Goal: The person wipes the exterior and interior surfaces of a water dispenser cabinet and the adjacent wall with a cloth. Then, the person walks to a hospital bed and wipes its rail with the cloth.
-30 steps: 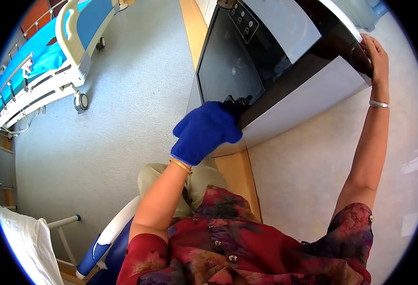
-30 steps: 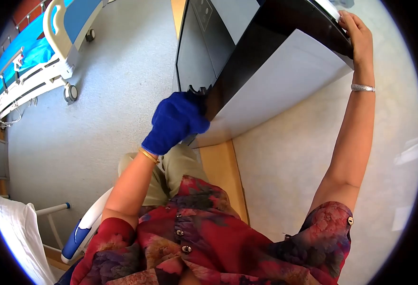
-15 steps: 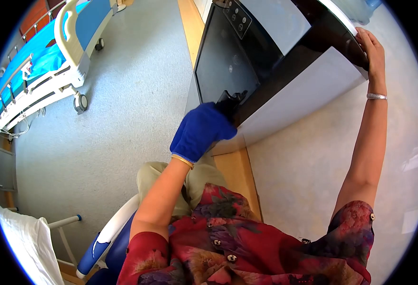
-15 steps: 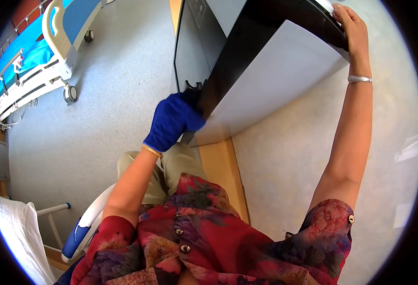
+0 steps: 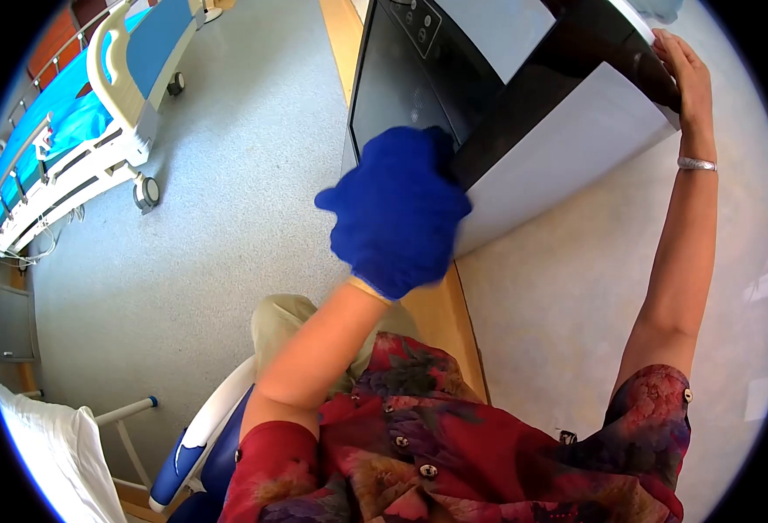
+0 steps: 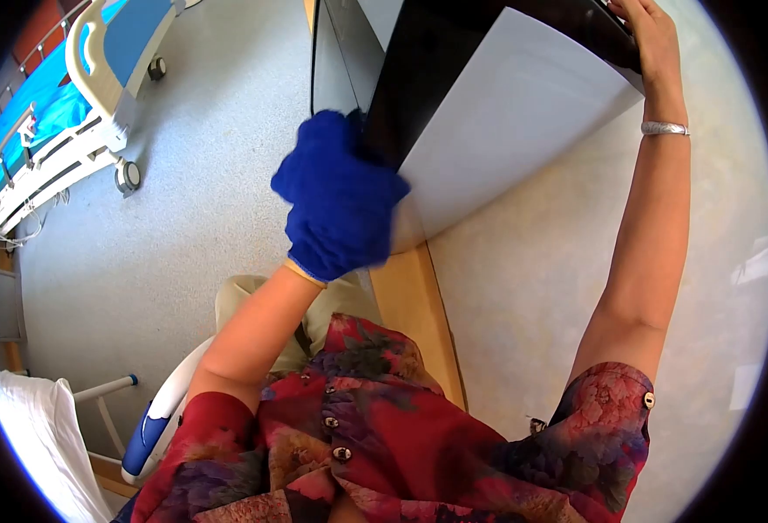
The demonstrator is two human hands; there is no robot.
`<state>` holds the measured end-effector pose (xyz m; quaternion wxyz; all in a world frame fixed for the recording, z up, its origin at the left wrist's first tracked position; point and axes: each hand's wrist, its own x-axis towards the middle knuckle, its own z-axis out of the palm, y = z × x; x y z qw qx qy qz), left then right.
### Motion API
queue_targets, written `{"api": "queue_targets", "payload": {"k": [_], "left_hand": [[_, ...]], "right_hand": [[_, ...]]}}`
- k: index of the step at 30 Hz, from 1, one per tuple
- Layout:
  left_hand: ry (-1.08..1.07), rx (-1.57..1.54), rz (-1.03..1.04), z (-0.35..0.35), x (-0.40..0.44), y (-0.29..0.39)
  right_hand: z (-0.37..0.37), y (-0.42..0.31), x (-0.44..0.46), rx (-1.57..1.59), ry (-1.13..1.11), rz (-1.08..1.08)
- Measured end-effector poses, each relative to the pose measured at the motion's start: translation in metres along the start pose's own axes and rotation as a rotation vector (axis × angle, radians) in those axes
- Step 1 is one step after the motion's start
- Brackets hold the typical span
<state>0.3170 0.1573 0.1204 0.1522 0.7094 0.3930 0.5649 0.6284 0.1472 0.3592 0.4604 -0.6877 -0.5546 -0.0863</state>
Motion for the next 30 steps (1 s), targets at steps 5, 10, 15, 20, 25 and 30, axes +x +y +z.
{"api": "queue_targets", "payload": {"k": [5, 10, 15, 20, 25, 30], "left_hand": [[-0.189, -0.145, -0.41, 0.013, -0.033, -0.031], [-0.322, -0.21, -0.59, 0.012, -0.063, -0.046], [-0.393, -0.221, -0.551, 0.022, -0.065, -0.064], [-0.138, 0.696, 0.156, 0.011, -0.048, -0.029], [-0.155, 0.039, 0.14, -0.005, -0.014, -0.011], [-0.268, 0.5, -0.015, 0.004, -0.018, -0.011]], "right_hand": [[0.002, -0.003, -0.002, 0.0, 0.014, -0.009], [-0.001, 0.001, 0.0, 0.01, -0.001, -0.031], [0.0, 0.004, 0.003, 0.009, 0.014, -0.003], [-0.002, 0.004, 0.002, 0.019, -0.003, -0.036], [0.0, 0.003, 0.0, 0.091, 0.011, -0.028], [-0.001, 0.005, 0.003, 0.086, 0.012, -0.051]]}}
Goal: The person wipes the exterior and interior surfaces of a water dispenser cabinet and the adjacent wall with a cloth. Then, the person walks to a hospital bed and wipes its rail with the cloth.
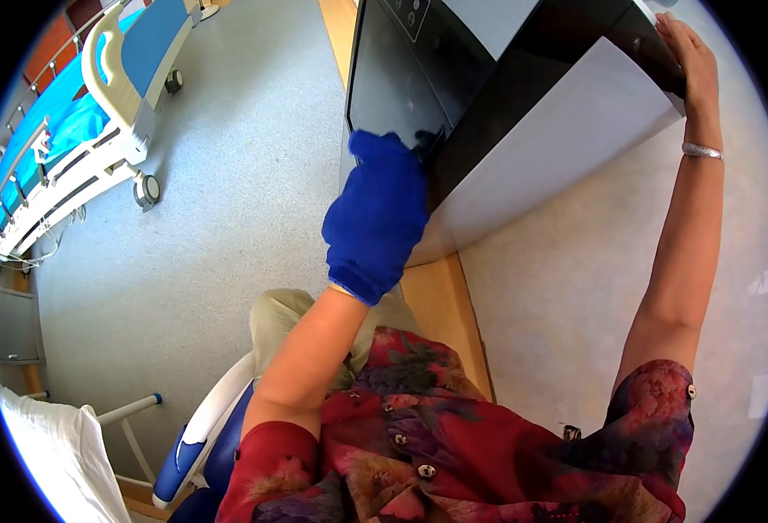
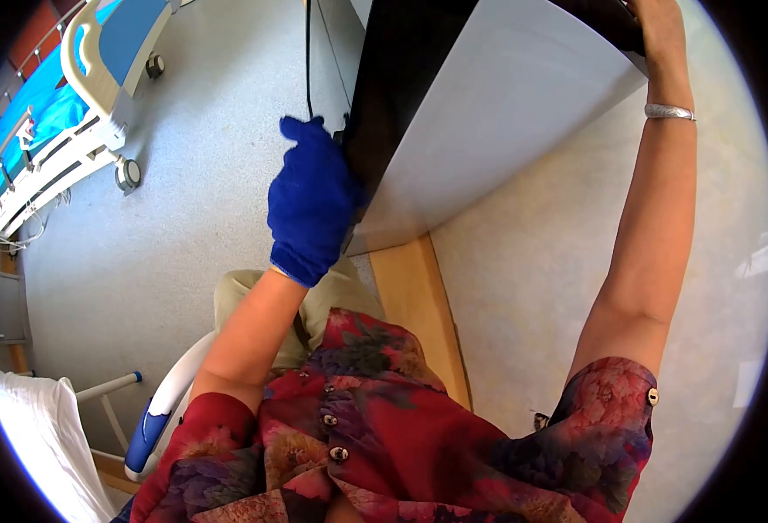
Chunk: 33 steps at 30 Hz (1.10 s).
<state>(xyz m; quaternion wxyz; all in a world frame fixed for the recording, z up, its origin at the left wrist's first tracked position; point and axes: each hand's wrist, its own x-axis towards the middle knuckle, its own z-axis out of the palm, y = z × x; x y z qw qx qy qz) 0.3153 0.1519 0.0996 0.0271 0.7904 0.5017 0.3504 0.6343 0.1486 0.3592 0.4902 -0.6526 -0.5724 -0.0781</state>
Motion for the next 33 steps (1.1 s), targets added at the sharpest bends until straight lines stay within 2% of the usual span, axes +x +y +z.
{"api": "queue_targets", "payload": {"k": [1, 2, 4, 8, 10, 11, 13, 14, 16, 17, 19, 20, 22, 23, 25, 26, 28, 29, 31, 32, 33], "left_hand": [[-0.274, 0.177, -0.194, -0.004, -0.002, 0.002], [-0.274, 0.179, -0.196, 0.003, -0.009, -0.006], [0.144, 0.622, 0.437, 0.026, -0.026, -0.031], [-0.006, 0.683, 0.587, 0.016, -0.03, -0.034], [0.127, 0.55, 0.485, 0.013, -0.026, -0.027], [0.128, 0.55, 0.484, 0.004, -0.022, -0.023], [-0.077, -0.242, 0.284, -0.021, -0.009, -0.015], [-0.076, -0.242, 0.284, -0.021, -0.006, -0.012], [-0.131, -0.333, 0.081, -0.021, -0.003, -0.005], [-0.133, -0.333, 0.081, -0.018, -0.004, -0.008], [0.103, -0.493, 0.296, -0.009, -0.01, -0.018], [0.1, -0.493, 0.296, -0.005, -0.01, -0.02], [-0.066, -0.145, 0.237, 0.0, -0.008, -0.023], [-0.064, -0.143, 0.238, -0.003, -0.009, -0.026], [-0.253, -0.068, 0.31, -0.008, -0.014, -0.03], [-0.251, -0.069, 0.309, -0.008, -0.014, -0.03], [-0.422, -0.05, 0.118, -0.005, -0.015, -0.03], [-0.421, -0.052, 0.117, 0.003, -0.015, -0.032], [-0.318, -0.28, -0.307, 0.023, -0.016, -0.034], [-0.316, -0.282, -0.308, 0.017, -0.017, -0.031], [-0.149, -0.368, -0.093, 0.008, -0.019, -0.028]], "right_hand": [[0.001, -0.001, 0.0, -0.005, 0.014, 0.024], [0.002, -0.002, 0.0, -0.009, 0.027, 0.046], [0.003, -0.003, -0.001, -0.004, 0.024, 0.04], [0.001, 0.001, 0.002, 0.01, 0.028, 0.024], [-0.001, 0.003, 0.003, 0.02, 0.018, 0.021], [-0.001, 0.004, 0.003, 0.031, 0.008, 0.019], [-0.001, 0.006, 0.005, 0.039, 0.01, 0.024], [-0.001, 0.006, 0.005, 0.048, 0.013, 0.03], [0.0, 0.004, 0.004, 0.045, 0.021, 0.036], [0.001, 0.003, 0.003, 0.043, 0.028, 0.045], [0.0, 0.001, 0.003, 0.023, 0.019, 0.039], [-0.001, 0.0, 0.002, 0.005, 0.01, 0.03], [-0.001, 0.003, 0.004, 0.009, 0.013, 0.026], [-0.002, 0.005, 0.005, 0.012, 0.017, 0.02], [-0.002, 0.009, 0.008, 0.035, 0.023, 0.037], [-0.001, 0.009, 0.009, 0.057, 0.028, 0.055], [-0.001, 0.005, 0.007, 0.051, 0.027, 0.057], [-0.001, 0.004, 0.006, 0.046, 0.026, 0.062], [-0.001, 0.003, 0.005, 0.039, 0.026, 0.058], [-0.001, 0.003, 0.005, 0.034, 0.028, 0.056], [-0.001, 0.004, 0.007, 0.034, 0.027, 0.053]]}}
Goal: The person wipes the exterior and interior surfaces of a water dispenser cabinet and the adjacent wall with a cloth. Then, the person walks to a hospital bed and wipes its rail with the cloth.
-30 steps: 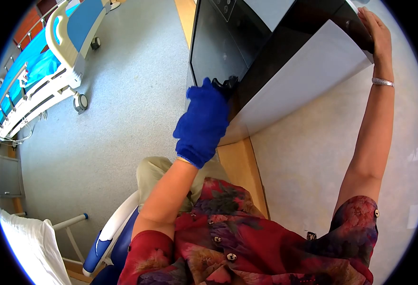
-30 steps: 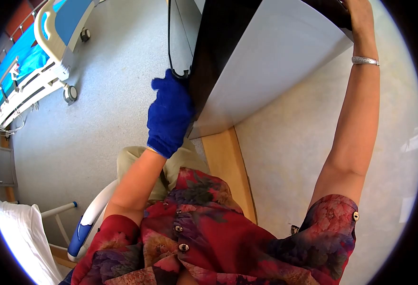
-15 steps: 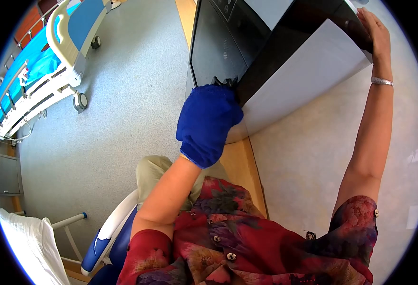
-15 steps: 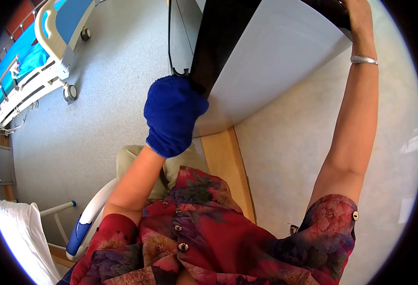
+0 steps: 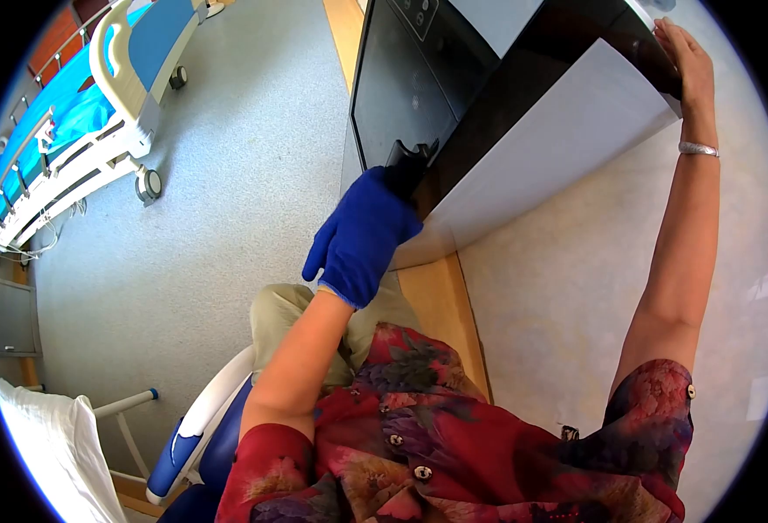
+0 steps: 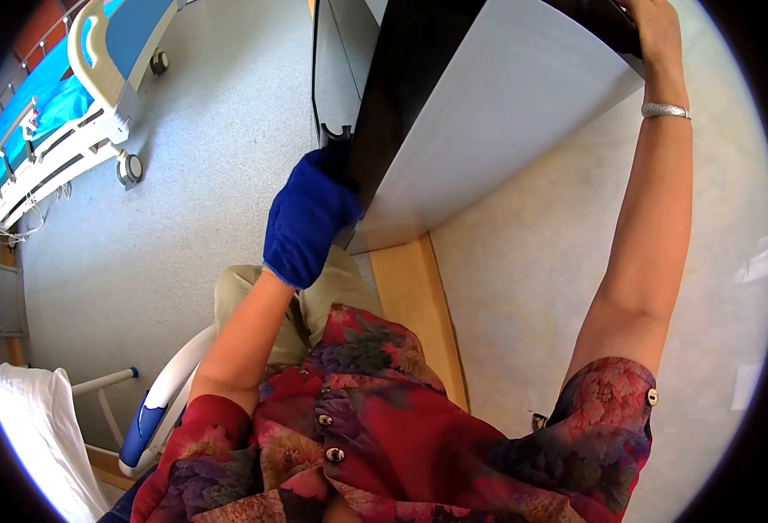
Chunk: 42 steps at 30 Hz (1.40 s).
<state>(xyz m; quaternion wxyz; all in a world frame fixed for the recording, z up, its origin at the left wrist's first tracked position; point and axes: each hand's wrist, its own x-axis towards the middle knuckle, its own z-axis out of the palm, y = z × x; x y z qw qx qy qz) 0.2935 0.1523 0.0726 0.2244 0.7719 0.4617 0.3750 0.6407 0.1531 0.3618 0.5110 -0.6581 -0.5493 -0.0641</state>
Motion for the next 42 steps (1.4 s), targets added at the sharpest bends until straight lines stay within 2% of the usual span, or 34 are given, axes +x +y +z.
{"api": "queue_targets", "payload": {"k": [1, 5, 7, 8, 9, 11, 12, 13, 14, 15, 16, 18, 21, 22, 26, 28, 32, 33, 35, 36, 38, 39, 41, 42], "left_hand": [[0.12, -0.071, 0.247, -0.004, -0.002, 0.004], [-0.013, -0.088, 0.104, 0.017, 0.012, -0.031], [0.031, -0.176, 0.178, 0.009, 0.024, -0.025], [0.149, -0.06, 0.435, -0.005, 0.03, -0.013], [0.148, -0.231, 0.407, -0.012, 0.036, -0.005], [0.242, -0.043, 0.606, -0.018, 0.054, -0.004], [0.267, -0.013, 0.636, -0.024, 0.056, 0.003], [0.266, -0.011, 0.636, -0.025, 0.055, 0.003], [0.175, 0.021, 0.589, -0.024, 0.053, 0.002], [0.083, 0.053, 0.541, -0.024, 0.049, 0.001], [0.08, 0.055, 0.541, -0.02, 0.044, 0.001], [-0.044, 0.247, 0.267, -0.008, 0.029, 0.001], [-0.112, 0.085, 0.295, 0.01, 0.014, -0.024], [-0.153, 0.144, 0.29, 0.015, 0.011, -0.032], [-0.107, 0.111, 0.305, 0.032, 0.0, -0.056], [-0.209, 0.276, 0.181, 0.045, -0.012, -0.066], [-0.257, 0.2, 0.077, 0.062, -0.038, -0.079], [-0.258, 0.198, 0.076, 0.065, -0.04, -0.084], [-0.224, 0.128, 0.327, 0.075, -0.044, -0.101], [-0.219, 0.131, 0.328, 0.08, -0.045, -0.104], [-0.242, 0.219, 0.148, 0.089, -0.049, -0.103], [-0.24, 0.218, 0.152, 0.082, -0.044, -0.09], [-0.349, 0.245, -0.26, 0.068, -0.036, -0.068], [-0.345, 0.241, -0.258, 0.069, -0.036, -0.069]], "right_hand": [[-0.001, 0.003, 0.002, 0.007, -0.007, 0.008], [0.001, 0.0, -0.001, -0.008, -0.003, 0.029], [0.002, -0.002, -0.003, -0.016, -0.007, 0.015], [0.002, -0.003, -0.004, -0.021, -0.013, -0.002], [0.003, -0.003, -0.006, -0.027, -0.018, 0.005], [0.005, -0.008, -0.008, -0.021, 0.016, 0.02], [0.012, -0.019, -0.017, -0.02, 0.014, 0.021], [0.02, -0.032, -0.028, -0.03, 0.038, -0.087], [0.026, -0.04, -0.034, -0.041, 0.062, -0.194], [0.026, -0.04, -0.033, -0.039, 0.062, -0.192], [0.027, -0.039, -0.032, -0.01, 0.083, -0.209], [0.028, -0.038, -0.033, 0.016, 0.102, -0.218], [0.028, -0.038, -0.034, 0.033, 0.095, -0.208], [0.029, -0.037, -0.034, 0.048, 0.11, -0.216], [0.027, -0.035, -0.031, 0.035, 0.101, -0.236], [0.028, -0.035, -0.031, 0.041, 0.114, -0.247], [0.028, -0.035, -0.032, 0.049, 0.115, -0.239], [0.028, -0.035, -0.033, 0.047, 0.114, -0.239], [0.029, -0.038, -0.034, 0.039, 0.131, -0.233], [0.03, -0.04, -0.035, 0.043, 0.133, -0.238], [0.03, -0.042, -0.038, 0.029, 0.154, -0.219], [0.022, -0.031, -0.029, 0.028, 0.157, -0.221], [0.005, -0.008, -0.007, 0.016, 0.031, 0.013], [0.003, -0.004, -0.004, 0.014, 0.033, 0.008]]}}
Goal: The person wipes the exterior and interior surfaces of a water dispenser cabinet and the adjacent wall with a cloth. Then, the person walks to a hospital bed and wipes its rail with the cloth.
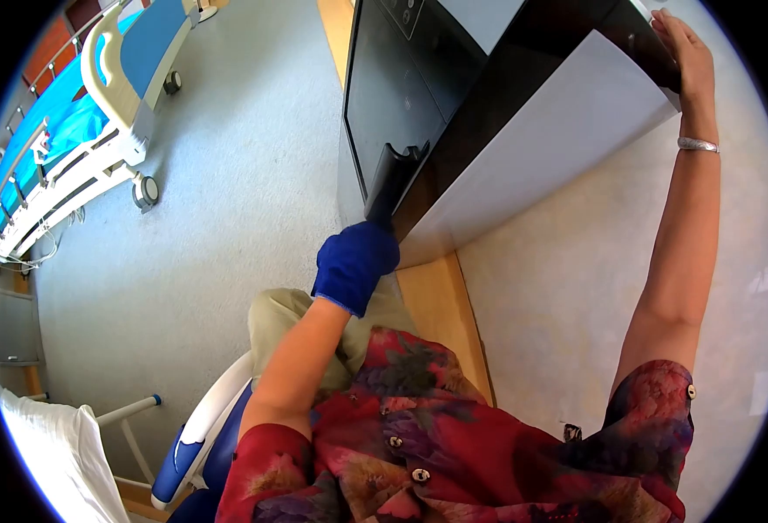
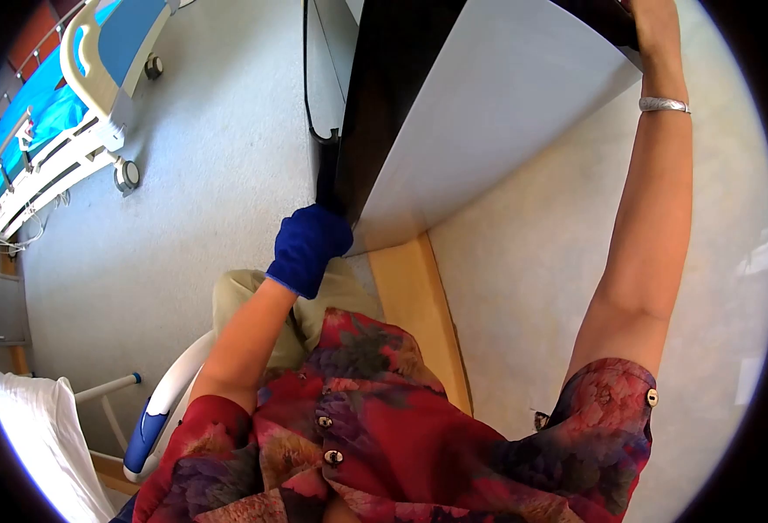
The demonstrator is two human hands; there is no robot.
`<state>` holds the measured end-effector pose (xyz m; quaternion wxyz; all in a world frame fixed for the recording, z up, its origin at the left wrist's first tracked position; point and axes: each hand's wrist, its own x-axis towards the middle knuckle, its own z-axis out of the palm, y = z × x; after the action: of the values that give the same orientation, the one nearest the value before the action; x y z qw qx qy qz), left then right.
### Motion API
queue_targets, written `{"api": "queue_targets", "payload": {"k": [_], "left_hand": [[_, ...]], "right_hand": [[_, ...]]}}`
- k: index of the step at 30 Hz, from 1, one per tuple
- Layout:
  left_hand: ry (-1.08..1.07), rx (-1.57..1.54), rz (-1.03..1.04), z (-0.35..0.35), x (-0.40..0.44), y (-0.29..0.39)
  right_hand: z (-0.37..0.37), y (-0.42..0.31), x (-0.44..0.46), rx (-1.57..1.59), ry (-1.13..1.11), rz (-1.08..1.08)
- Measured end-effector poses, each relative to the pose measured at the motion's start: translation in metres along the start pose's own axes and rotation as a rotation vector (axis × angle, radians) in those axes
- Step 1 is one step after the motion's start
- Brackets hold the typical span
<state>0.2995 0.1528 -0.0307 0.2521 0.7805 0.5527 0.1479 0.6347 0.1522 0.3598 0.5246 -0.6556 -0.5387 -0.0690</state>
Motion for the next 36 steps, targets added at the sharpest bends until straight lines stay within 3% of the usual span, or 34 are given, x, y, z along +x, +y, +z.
{"api": "queue_targets", "payload": {"k": [2, 3, 5, 6, 8, 9, 11, 12, 13, 15, 17, 26, 28, 29, 36], "left_hand": [[0.044, 0.099, 0.192, -0.004, -0.003, -0.001], [0.046, 0.1, 0.194, -0.01, -0.006, 0.001], [0.214, 0.095, 0.422, -0.034, -0.016, 0.01], [0.214, 0.097, 0.421, -0.053, -0.018, 0.024], [0.185, -0.207, -0.021, -0.096, -0.016, 0.059], [0.185, -0.208, -0.02, -0.116, -0.018, 0.068], [0.342, -0.05, 0.154, -0.144, -0.019, 0.079], [0.427, -0.111, 0.43, -0.15, -0.018, 0.073], [0.428, -0.11, 0.43, -0.147, -0.015, 0.074], [0.532, -0.134, 0.683, -0.14, -0.005, 0.078], [0.463, -0.154, 0.67, -0.138, -0.001, 0.077], [0.628, -0.039, 0.797, -0.138, 0.016, 0.077], [0.381, 0.067, 0.75, -0.141, 0.018, 0.071], [0.38, 0.069, 0.748, -0.141, 0.018, 0.07], [0.711, -0.007, 0.834, -0.13, 0.03, 0.066]], "right_hand": [[-0.001, 0.003, 0.0, 0.018, 0.003, -0.021], [-0.001, 0.001, -0.001, 0.019, 0.005, -0.022], [0.001, -0.003, -0.005, 0.011, 0.006, -0.015], [0.001, -0.004, -0.006, 0.013, 0.006, -0.015], [0.0, -0.004, -0.006, -0.022, -0.012, -0.023], [-0.001, -0.005, -0.006, -0.023, -0.011, -0.024], [0.001, -0.005, -0.007, -0.001, 0.01, -0.013], [0.008, -0.014, -0.014, 0.0, 0.012, -0.013], [0.017, -0.026, -0.024, 0.0, 0.062, -0.127], [0.022, -0.033, -0.03, 0.001, 0.113, -0.242], [0.021, -0.032, -0.029, -0.021, 0.084, -0.234], [0.022, -0.032, -0.029, -0.033, 0.096, -0.237], [0.021, -0.031, -0.029, -0.028, 0.092, -0.239], [0.022, -0.031, -0.029, -0.023, 0.09, -0.243], [0.021, -0.027, -0.025, 0.001, 0.069, -0.267]]}}
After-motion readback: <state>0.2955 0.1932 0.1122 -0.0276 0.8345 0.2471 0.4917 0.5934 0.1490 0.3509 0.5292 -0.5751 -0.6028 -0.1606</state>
